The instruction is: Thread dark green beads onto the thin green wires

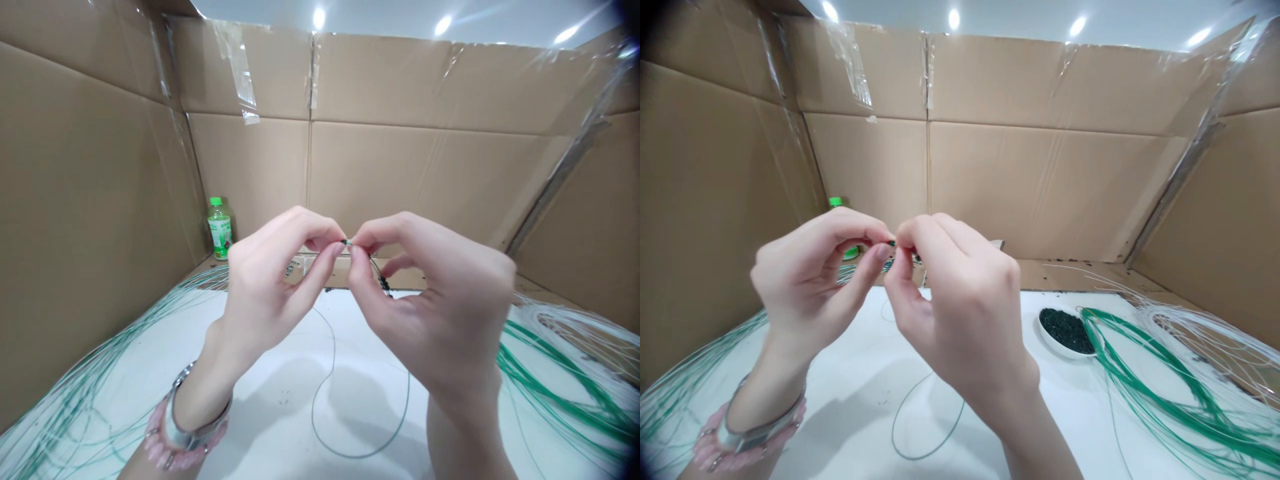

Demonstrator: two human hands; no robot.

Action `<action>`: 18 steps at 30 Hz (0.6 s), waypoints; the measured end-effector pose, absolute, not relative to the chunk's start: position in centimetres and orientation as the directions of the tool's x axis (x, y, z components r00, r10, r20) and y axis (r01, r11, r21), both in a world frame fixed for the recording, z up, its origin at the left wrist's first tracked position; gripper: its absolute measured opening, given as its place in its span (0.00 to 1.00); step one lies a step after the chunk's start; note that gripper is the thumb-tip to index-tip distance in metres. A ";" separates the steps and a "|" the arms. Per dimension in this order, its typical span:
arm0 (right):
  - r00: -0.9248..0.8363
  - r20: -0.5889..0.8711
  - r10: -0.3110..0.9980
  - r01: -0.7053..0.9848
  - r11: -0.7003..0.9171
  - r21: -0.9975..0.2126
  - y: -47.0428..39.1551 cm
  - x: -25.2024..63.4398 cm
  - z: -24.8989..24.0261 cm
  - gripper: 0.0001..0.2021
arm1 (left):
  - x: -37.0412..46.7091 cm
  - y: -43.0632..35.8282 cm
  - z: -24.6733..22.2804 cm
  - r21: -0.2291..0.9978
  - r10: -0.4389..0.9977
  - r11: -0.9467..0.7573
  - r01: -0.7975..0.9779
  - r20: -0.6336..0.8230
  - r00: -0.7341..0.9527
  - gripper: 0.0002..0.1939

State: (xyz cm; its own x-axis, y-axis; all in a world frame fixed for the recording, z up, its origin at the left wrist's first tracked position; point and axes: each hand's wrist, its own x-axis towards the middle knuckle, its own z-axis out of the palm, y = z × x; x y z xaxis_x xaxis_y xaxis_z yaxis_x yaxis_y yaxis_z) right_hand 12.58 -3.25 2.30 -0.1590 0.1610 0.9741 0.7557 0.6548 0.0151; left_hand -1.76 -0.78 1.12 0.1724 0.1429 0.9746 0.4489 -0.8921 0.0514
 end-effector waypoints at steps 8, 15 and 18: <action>-0.161 0.968 0.195 0.713 0.701 -0.022 -3.0 12.5 2.2 0.06 | -1.6 -0.7 1.1 0.073 0.161 -0.899 0.431 0.972 0.170 0.06; -0.158 0.963 0.217 0.713 0.700 -0.041 -3.1 12.7 2.1 0.05 | -1.3 -0.5 0.8 0.107 0.175 -0.909 0.403 0.975 0.137 0.06; -0.171 0.963 0.209 0.703 0.710 -0.029 -3.1 12.9 2.1 0.05 | -1.3 -0.6 0.8 0.126 0.193 -0.905 0.406 0.973 0.129 0.05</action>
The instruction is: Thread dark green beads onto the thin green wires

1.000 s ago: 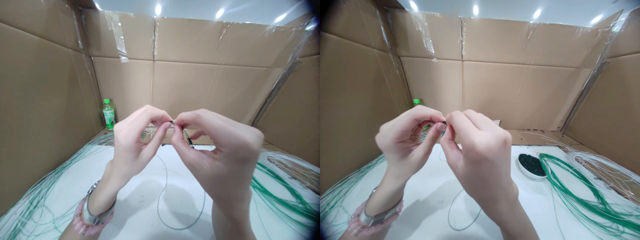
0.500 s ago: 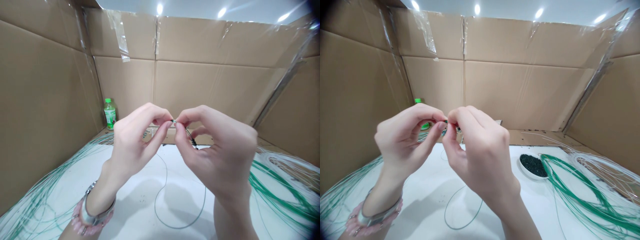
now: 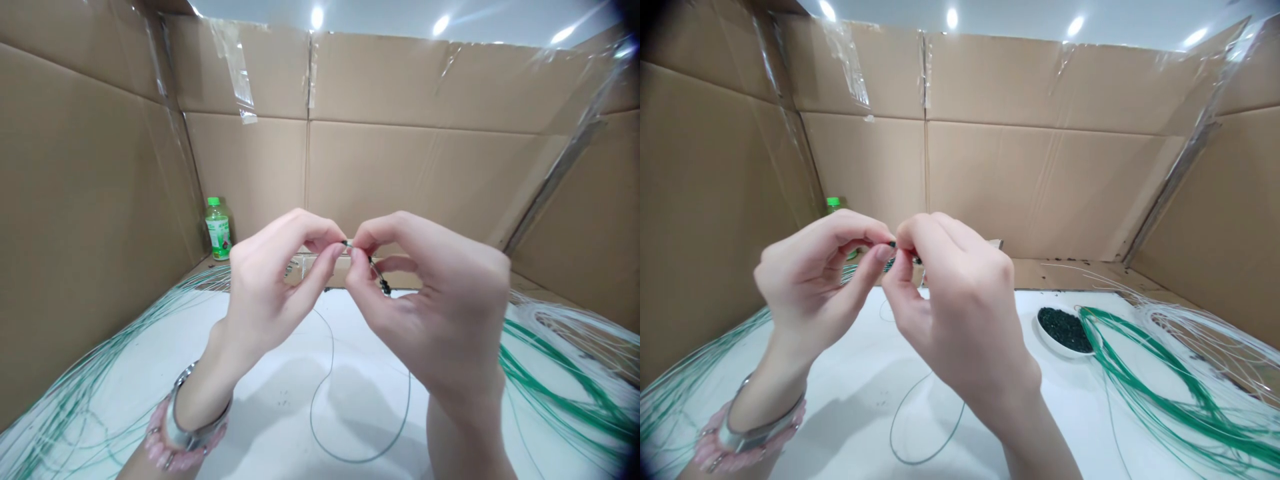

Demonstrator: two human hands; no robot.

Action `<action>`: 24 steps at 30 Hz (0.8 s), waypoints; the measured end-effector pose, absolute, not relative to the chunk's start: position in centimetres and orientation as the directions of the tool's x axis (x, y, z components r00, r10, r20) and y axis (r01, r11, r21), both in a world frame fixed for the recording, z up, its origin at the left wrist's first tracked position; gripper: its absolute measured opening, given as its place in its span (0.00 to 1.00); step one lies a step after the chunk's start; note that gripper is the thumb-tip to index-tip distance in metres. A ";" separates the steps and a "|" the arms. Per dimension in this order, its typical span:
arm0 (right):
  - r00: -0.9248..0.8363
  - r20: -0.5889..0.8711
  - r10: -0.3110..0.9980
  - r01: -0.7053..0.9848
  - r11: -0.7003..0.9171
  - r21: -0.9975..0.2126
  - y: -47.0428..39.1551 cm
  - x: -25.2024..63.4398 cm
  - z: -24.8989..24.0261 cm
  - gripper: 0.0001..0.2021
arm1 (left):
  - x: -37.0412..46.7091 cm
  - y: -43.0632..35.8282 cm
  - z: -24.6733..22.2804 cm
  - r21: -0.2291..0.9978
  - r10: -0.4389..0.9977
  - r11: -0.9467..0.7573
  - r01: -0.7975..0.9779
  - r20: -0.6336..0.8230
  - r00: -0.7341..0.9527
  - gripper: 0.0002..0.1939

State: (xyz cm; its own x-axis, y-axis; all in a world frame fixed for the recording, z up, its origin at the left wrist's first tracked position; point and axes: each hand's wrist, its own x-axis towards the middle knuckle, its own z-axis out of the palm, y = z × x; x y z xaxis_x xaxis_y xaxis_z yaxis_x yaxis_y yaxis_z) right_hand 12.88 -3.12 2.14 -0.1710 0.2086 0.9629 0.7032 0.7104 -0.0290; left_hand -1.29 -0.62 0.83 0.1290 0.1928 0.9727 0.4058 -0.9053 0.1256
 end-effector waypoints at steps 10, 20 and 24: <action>-0.150 0.956 0.251 0.683 0.725 -0.083 -3.3 12.9 2.1 0.06 | -1.2 -0.5 0.8 0.129 0.202 -0.907 0.400 0.969 0.145 0.05; -0.142 0.955 0.259 0.687 0.721 -0.093 -3.4 12.9 2.1 0.05 | -1.1 -0.5 0.7 0.150 0.215 -0.914 0.377 0.967 0.137 0.06; -0.159 0.955 0.251 0.671 0.737 -0.082 -3.4 13.1 2.3 0.05 | -1.3 -0.5 0.8 0.160 0.217 -0.920 0.358 0.968 0.125 0.06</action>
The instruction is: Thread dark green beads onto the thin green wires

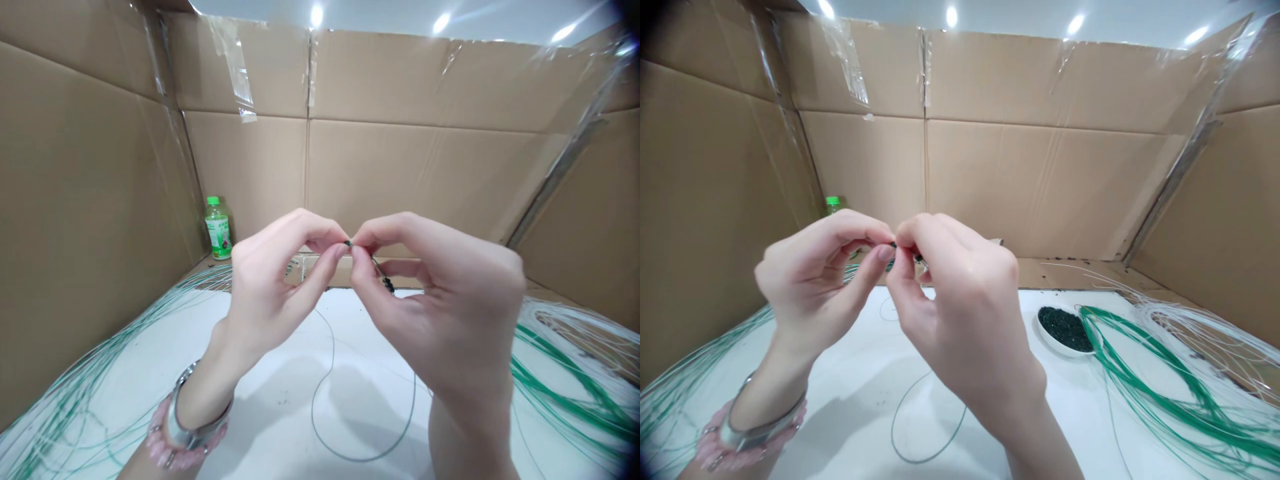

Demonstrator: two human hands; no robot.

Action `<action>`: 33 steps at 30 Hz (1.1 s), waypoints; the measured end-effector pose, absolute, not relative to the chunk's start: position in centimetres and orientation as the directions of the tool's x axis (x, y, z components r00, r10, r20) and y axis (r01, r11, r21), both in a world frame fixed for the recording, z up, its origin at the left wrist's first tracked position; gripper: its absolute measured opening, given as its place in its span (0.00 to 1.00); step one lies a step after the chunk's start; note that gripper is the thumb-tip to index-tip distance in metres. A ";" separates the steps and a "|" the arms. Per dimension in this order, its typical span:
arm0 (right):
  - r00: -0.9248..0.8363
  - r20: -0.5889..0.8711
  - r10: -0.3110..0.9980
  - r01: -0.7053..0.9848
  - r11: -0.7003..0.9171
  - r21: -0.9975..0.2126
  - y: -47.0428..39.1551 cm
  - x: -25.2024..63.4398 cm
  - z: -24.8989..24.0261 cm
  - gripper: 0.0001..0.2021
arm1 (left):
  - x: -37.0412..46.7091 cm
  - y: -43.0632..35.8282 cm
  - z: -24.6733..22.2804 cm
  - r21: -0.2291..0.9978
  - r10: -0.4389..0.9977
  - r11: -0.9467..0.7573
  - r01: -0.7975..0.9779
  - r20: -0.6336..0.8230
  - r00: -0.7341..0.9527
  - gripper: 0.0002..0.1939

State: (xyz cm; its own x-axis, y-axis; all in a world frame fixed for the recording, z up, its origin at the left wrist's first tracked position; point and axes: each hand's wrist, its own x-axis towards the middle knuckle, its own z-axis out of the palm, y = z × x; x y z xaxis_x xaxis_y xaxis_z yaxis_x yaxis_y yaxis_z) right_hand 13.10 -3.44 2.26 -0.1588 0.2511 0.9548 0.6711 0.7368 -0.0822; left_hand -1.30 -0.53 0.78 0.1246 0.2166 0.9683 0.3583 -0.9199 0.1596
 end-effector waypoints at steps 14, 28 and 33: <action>-0.150 0.918 0.368 0.475 0.841 -0.260 -3.0 13.7 2.4 0.05 | -2.3 -0.6 1.2 0.130 0.218 -0.897 0.423 0.962 0.166 0.04; -0.253 0.770 0.585 0.562 0.737 -0.375 -2.5 15.7 1.6 0.08 | -1.0 1.9 -0.1 -0.070 0.074 -0.887 0.456 0.954 0.290 0.04; -0.258 0.642 0.722 0.549 0.657 -0.517 -2.6 19.1 0.0 0.06 | 2.1 1.9 -2.3 0.057 0.221 -0.904 0.424 0.910 0.350 0.03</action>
